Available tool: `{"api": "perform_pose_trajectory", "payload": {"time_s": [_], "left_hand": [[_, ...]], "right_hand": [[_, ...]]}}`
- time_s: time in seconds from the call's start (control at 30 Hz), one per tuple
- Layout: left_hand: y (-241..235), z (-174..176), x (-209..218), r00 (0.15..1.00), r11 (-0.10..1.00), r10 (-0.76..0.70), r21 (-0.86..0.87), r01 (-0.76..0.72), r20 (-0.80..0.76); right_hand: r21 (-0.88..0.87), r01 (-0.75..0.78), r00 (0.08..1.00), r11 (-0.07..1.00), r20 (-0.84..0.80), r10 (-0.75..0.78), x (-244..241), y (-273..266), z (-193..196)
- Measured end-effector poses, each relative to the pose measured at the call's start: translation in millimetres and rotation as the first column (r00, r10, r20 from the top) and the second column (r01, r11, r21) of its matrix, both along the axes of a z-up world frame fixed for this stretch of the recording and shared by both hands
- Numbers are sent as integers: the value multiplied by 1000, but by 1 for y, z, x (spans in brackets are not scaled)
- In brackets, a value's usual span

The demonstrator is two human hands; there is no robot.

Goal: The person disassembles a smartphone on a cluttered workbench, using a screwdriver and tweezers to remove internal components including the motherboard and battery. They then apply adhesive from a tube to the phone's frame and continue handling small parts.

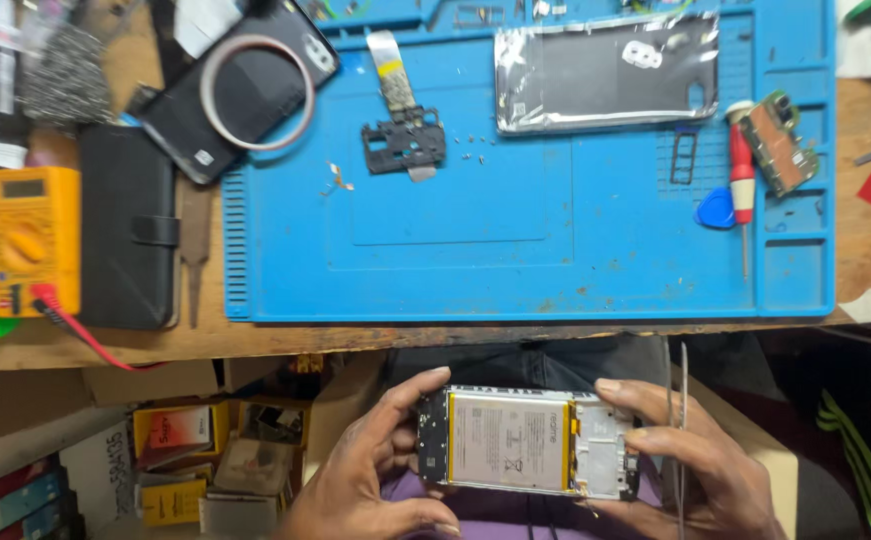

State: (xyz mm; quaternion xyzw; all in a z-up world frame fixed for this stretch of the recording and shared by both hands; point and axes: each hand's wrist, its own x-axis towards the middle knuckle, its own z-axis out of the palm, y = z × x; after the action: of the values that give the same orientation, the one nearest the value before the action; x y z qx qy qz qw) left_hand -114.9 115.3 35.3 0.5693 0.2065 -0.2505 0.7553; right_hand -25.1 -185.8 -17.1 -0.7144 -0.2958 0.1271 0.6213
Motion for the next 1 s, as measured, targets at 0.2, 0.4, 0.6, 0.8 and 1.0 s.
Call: {"api": "perform_pose_trajectory", "payload": {"time_s": [0.2, 0.4, 0.6, 0.8, 1.0], "left_hand": [[-1, 2, 22, 883, 823, -301, 566, 49, 361], [22, 16, 94, 715, 517, -524, 840, -165, 463], [27, 15, 107, 749, 376, -560, 914, -152, 355], [27, 13, 98, 731, 325, -597, 933, -156, 330], [3, -2, 106, 555, 311, -740, 925, -218, 380]], "right_hand": [[-72, 2, 1000, 997, 7, -2, 23, 3, 19], [-425, 29, 933, 905, 336, 128, 103, 32, 43], [-497, 12, 922, 868, 341, 182, 124, 60, 55], [-400, 38, 953, 916, 291, 88, 108, 40, 46], [206, 116, 988, 972, 77, -134, 95, 22, 21]]}}
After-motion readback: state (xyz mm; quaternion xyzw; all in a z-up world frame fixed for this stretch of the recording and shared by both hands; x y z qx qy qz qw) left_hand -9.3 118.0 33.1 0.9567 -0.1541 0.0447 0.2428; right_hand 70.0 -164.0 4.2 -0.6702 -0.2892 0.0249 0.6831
